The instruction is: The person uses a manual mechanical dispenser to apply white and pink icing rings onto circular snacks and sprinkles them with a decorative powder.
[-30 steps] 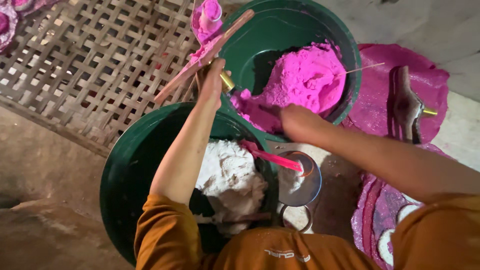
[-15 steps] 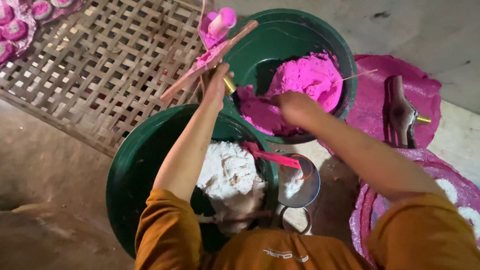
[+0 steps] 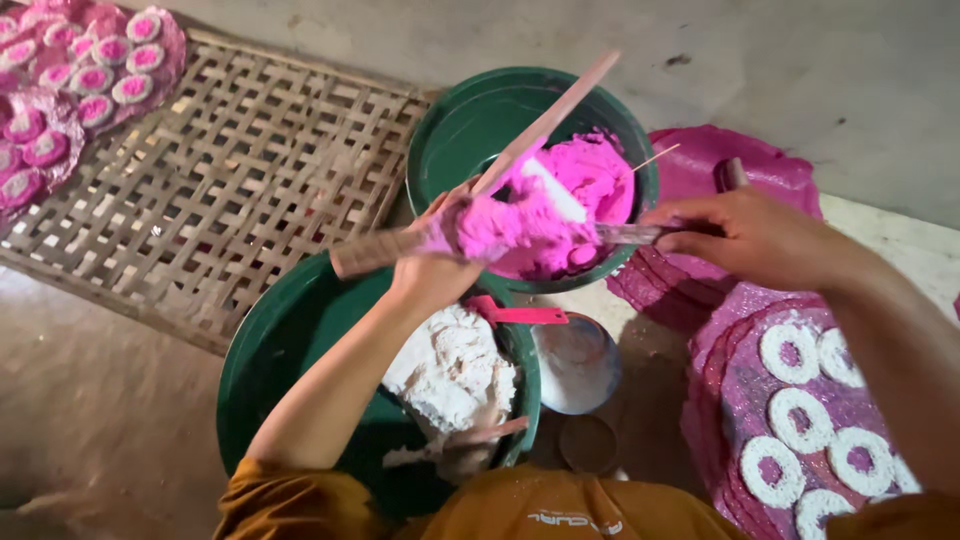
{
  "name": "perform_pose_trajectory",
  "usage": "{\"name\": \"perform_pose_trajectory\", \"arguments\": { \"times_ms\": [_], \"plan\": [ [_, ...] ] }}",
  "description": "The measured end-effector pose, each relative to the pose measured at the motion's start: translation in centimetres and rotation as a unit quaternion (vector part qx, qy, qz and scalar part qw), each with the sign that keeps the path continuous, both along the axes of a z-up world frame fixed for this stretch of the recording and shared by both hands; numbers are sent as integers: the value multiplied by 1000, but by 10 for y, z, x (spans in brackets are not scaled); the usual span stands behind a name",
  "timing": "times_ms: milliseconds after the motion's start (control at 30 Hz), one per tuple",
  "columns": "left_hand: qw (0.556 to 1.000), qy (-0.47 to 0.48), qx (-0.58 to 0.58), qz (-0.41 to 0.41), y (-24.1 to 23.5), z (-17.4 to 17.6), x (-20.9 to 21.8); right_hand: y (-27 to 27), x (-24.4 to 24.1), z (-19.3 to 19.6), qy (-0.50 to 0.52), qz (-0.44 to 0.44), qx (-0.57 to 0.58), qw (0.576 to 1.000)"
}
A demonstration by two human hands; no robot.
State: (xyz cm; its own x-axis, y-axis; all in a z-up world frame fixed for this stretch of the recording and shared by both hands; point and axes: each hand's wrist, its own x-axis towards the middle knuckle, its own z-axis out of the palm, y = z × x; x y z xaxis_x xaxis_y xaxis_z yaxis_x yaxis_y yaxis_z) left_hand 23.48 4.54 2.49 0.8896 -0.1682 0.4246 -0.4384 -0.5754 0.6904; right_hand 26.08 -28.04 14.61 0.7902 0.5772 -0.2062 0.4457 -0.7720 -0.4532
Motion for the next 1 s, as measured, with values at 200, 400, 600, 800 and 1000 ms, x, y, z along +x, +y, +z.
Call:
{"name": "perform_pose_trajectory", "arguments": {
  "times_ms": [200, 400, 600, 800, 1000],
  "plan": [
    [979, -41, 196, -27, -18, -28, -10, 61, -51, 1, -287, 162, -338, 882],
    [997, 40, 66, 13, -13, -42, -42, 61, -86, -21, -328, 214, -226, 892],
    [988, 16, 87, 129, 31, -38, -11, 39, -108, 31, -194, -106, -117, 968],
    [963, -48, 197, 179, 13, -50, 9, 87, -113, -76, -63, -118, 210, 969],
    [974, -87, 130, 163, 15, -21, 1, 44, -108, -98, -8, -82, 343, 936]
  ]
}}
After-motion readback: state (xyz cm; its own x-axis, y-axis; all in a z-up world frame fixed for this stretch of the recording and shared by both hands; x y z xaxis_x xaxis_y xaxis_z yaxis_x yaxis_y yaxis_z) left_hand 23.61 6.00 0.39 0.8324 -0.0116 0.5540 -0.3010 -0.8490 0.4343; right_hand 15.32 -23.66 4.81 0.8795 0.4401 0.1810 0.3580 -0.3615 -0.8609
